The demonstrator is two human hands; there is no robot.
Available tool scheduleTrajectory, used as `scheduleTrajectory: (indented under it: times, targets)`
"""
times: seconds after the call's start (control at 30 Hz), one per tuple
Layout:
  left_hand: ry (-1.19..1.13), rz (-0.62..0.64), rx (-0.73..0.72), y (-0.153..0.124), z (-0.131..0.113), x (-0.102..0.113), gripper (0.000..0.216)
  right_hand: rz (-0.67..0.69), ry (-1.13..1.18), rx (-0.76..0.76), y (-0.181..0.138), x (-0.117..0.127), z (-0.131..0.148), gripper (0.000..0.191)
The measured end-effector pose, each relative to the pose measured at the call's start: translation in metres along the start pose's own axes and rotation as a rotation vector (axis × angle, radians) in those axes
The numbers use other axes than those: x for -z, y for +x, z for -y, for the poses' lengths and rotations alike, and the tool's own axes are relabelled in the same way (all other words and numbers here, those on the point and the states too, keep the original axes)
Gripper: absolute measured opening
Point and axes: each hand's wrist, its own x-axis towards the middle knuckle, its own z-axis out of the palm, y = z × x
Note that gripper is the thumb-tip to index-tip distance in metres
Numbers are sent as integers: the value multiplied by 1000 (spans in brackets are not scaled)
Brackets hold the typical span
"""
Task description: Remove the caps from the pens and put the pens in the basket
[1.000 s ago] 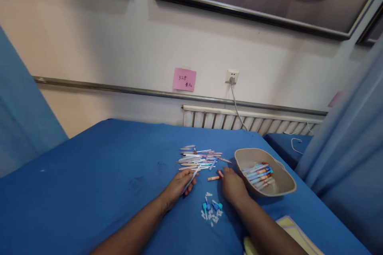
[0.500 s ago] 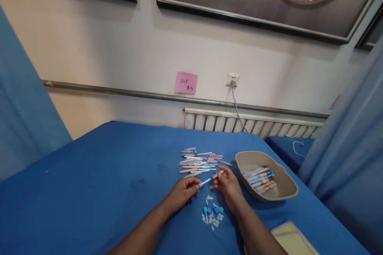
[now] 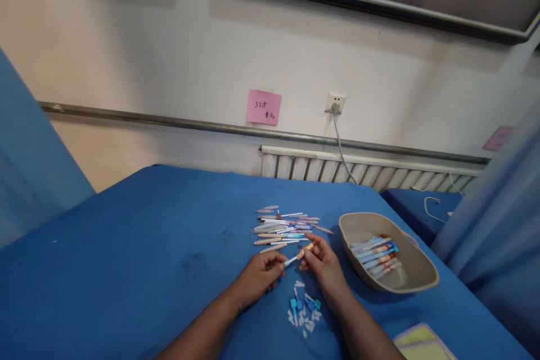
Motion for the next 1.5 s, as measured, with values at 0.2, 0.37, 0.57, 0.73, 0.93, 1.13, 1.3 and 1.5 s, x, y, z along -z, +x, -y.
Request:
scheduleTrajectory:
  times: [0.2,0.37,0.57,0.73,0.93,1.13,1.3,1.5]
  targets:
    - [-26,1,4,-2,0,-1,34,85,-119,9,-5,-4,-2,36]
    - [-47,6,-2,-2,2,0,35,98,-136,-9,-7,-4,2,31]
    - [14,12,-59,-2,6,1,31,108,-233,-15,-7,-2,5,34]
    - [170,-27,-169,-4,6,1,25,128,-515,-44,-6,3,-1,40]
    - [253,-28,-209,-5,2,0,24,157,-550,71,-8,2,-5,25]
    - [255,-78,-233,-5,4,0,21,192,-666,62,-11,3,-1,24]
    - [278,-66,-236,-6,1,-1,19,190,-679,43,-11,4,-1,30]
    - [281,-93,-212,-5,3,-1,21,221,-606,51,-11,2,0,22]
